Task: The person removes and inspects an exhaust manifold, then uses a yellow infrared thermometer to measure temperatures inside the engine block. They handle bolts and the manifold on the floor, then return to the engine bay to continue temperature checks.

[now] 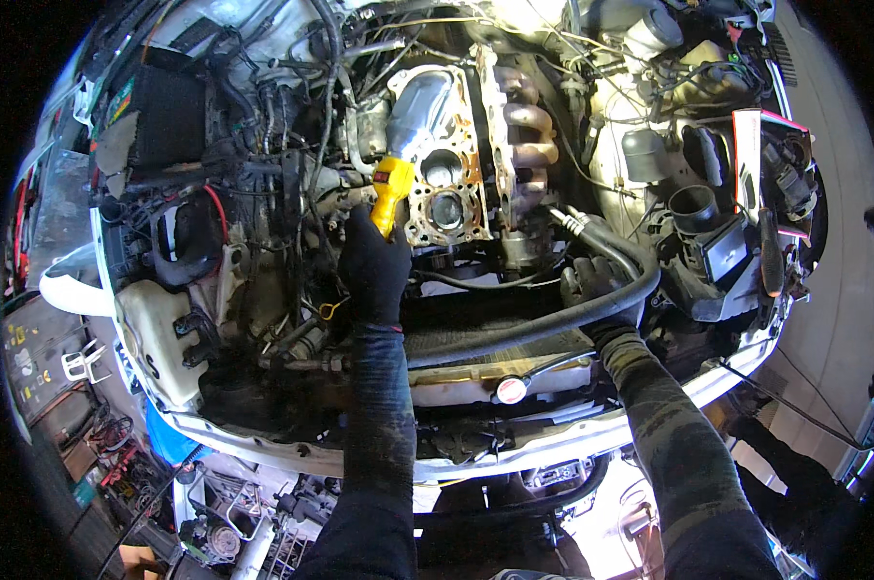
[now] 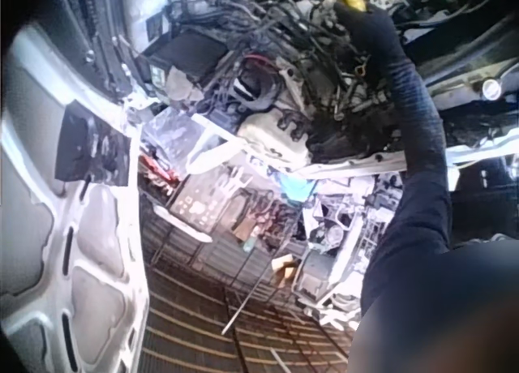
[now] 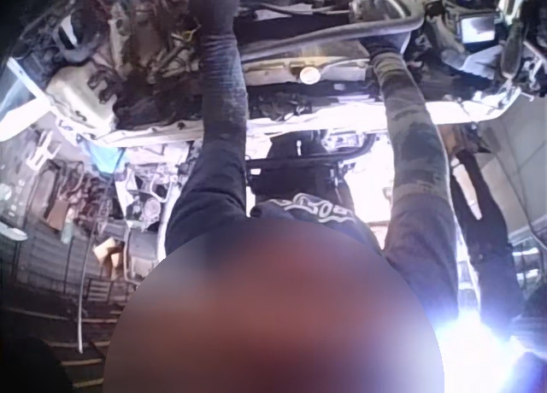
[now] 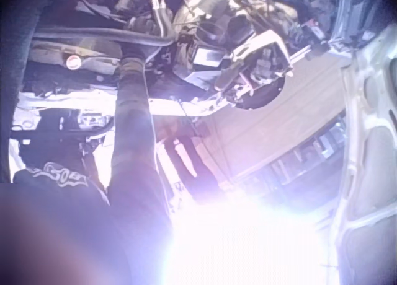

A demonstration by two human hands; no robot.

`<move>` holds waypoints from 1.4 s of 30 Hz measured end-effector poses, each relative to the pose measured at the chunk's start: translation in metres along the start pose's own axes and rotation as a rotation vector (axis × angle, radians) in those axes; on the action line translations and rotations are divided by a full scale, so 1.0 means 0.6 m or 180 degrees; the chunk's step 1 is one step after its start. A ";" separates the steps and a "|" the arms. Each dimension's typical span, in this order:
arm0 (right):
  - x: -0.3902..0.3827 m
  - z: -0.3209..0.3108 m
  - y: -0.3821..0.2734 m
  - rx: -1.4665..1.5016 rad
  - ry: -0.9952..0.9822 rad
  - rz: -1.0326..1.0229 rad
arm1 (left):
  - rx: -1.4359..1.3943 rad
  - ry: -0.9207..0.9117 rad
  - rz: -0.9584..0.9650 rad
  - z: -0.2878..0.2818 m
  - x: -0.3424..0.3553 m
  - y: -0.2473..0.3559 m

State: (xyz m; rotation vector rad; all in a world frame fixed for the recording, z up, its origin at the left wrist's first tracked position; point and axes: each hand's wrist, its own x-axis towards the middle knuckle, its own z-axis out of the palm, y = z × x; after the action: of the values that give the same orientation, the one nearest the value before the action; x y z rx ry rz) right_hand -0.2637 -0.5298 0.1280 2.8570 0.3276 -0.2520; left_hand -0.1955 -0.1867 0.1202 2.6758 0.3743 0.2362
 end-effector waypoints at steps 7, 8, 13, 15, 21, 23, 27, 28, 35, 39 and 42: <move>-0.004 -0.016 0.000 0.0410 0.0534 -0.0108 | -0.0159 -0.0332 0.0006 -0.022 0.009 -0.009; -0.002 -0.014 0.000 0.0385 0.0468 -0.0052 | -0.0188 -0.0322 -0.0030 -0.028 0.011 -0.010; -0.008 0.042 0.016 0.1333 -0.0172 0.0124 | -0.0459 -0.0382 -0.0479 -0.055 0.032 -0.012; -0.017 0.083 0.018 0.3090 -0.0170 0.0465 | -0.0705 -0.0314 -0.0496 -0.061 0.036 -0.013; -0.026 0.111 0.020 0.5001 -0.0336 0.1053 | -0.0884 -0.0424 -0.0329 -0.070 0.040 0.002; -0.021 0.077 0.022 0.2345 -0.0415 0.0242 | -0.0787 -0.0376 -0.0212 -0.070 0.039 0.013; -0.007 0.011 0.007 0.0555 0.0558 -0.0123 | -0.0533 -0.0334 0.0126 -0.075 0.034 0.021; -0.003 0.002 0.004 0.0469 0.0508 -0.0133 | -0.0460 -0.0363 0.0121 -0.075 0.035 0.021; 0.000 -0.010 0.003 0.0553 0.0370 -0.0158 | -0.0325 -0.0355 0.0060 -0.073 0.038 0.014; -0.002 -0.006 0.002 0.0657 0.0483 -0.0180 | -0.0281 -0.0367 0.0008 -0.077 0.036 0.015; -0.002 -0.002 0.001 0.0568 0.0359 -0.0074 | -0.0156 -0.0307 0.0056 -0.080 0.036 0.017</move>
State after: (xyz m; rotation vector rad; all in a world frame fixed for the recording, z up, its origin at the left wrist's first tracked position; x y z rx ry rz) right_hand -0.2646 -0.5303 0.1295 3.0521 0.3781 -0.1305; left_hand -0.1831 -0.1707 0.1698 2.6314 0.3112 0.1192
